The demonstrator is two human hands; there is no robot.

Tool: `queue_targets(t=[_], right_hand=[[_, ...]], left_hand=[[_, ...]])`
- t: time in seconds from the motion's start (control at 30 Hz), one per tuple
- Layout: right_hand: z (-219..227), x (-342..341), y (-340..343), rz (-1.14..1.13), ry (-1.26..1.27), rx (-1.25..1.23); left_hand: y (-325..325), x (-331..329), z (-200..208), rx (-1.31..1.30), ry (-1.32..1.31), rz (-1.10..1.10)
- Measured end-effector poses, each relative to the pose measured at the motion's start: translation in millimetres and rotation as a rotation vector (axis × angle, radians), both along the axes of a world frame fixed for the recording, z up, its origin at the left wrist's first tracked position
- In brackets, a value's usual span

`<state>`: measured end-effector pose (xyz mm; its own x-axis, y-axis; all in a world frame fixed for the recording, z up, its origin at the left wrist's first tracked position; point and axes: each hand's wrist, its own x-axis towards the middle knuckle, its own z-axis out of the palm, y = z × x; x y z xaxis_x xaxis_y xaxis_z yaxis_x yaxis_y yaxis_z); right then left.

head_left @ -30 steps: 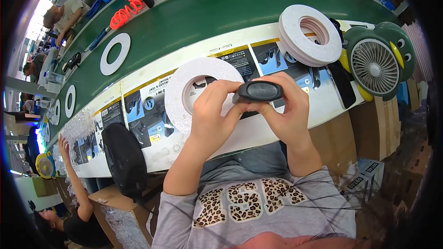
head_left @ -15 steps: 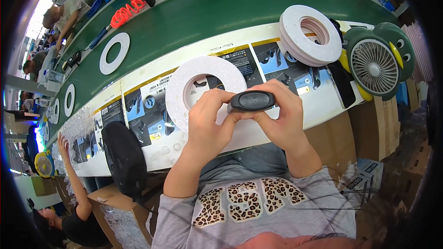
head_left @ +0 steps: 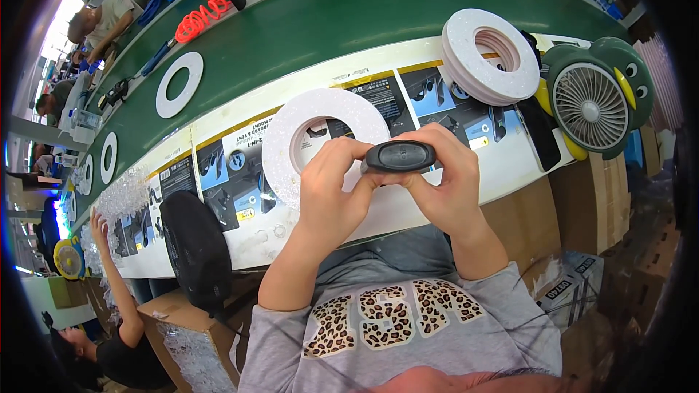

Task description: Applying adhesive and assembling components for circular LED light boards on a factory line.

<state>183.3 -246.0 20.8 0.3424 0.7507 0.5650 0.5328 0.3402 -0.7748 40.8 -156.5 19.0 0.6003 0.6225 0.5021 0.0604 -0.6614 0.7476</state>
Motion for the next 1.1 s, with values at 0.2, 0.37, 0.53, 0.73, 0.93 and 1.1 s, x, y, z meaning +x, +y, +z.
queue_targets(t=[0.2, 0.37, 0.53, 0.73, 0.93, 1.1], right_hand=[[1.9, 4.9, -3.8, -0.013, -0.006, -0.007], [-1.2, 14.6, -9.6, -0.026, 0.322, -0.101], [-2.3, 33.9, -2.0, -0.021, 0.6, 0.006], [-13.1, 59.2, 33.4, 0.117, 1.073, 0.115], [-10.2, 67.4, 60.5, 0.248, 1.485, 0.231], [-25.2, 67.8, 68.1, 0.151, 1.752, 0.279]], left_hand=[[2.7, -2.1, 7.0, 0.044, 0.012, -0.028], [25.9, -17.4, 11.9, -0.004, -0.103, -0.006], [70.3, -36.8, 15.5, -0.157, -0.214, 0.118], [121.0, -53.2, -13.7, -0.237, -0.223, 0.241], [138.3, -71.0, -55.3, -0.306, -0.235, 0.255], [86.6, -72.5, -2.8, 0.066, 0.318, -0.088]])
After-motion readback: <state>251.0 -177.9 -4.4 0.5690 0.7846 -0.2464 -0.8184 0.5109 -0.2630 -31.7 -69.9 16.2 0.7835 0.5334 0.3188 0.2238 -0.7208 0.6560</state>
